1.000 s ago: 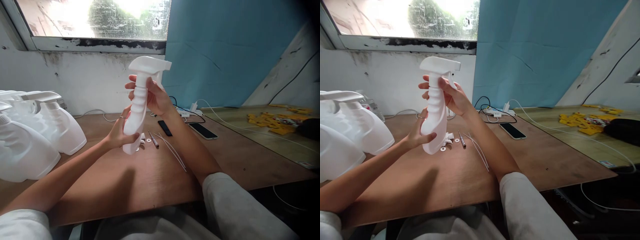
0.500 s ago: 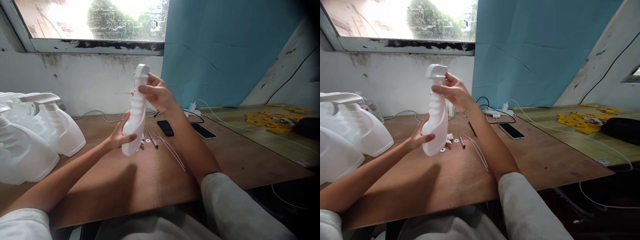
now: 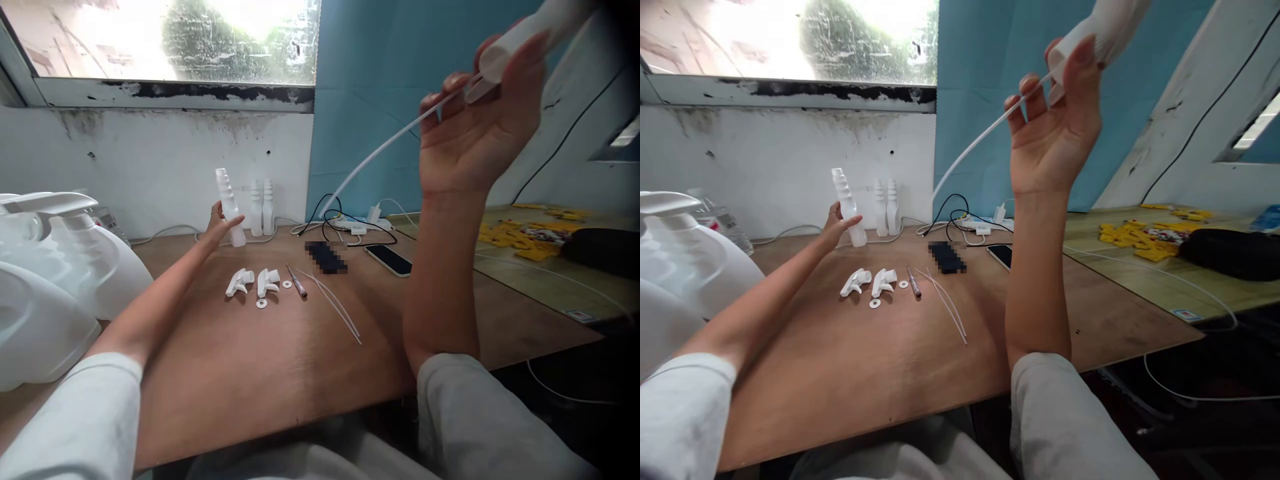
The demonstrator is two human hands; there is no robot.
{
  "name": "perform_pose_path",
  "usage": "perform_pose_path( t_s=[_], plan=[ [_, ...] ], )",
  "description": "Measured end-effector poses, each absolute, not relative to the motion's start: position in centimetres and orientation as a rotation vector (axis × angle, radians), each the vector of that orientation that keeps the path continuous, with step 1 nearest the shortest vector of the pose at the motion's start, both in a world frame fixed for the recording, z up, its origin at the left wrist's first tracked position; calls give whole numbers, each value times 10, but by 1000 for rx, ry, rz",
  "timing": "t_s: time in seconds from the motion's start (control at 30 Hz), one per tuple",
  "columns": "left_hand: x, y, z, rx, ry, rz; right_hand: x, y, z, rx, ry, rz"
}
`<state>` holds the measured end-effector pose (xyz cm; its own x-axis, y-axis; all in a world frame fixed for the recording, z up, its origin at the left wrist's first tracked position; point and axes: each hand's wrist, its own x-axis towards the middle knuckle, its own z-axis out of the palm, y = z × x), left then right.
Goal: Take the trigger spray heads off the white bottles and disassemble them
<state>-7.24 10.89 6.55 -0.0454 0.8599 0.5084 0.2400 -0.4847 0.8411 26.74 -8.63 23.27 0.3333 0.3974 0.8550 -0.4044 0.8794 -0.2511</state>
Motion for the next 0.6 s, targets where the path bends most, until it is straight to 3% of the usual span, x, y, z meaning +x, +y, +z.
perform_pose_path(
  t_s=[0.2,0.6],
  plan=[
    [-54,164,50,1684,1323,1535,261,-85,233,-113,-1162,547],
    [-52,187,32,1633,1703,1143,251,-97,230,-150,-1401,457]
  ],
)
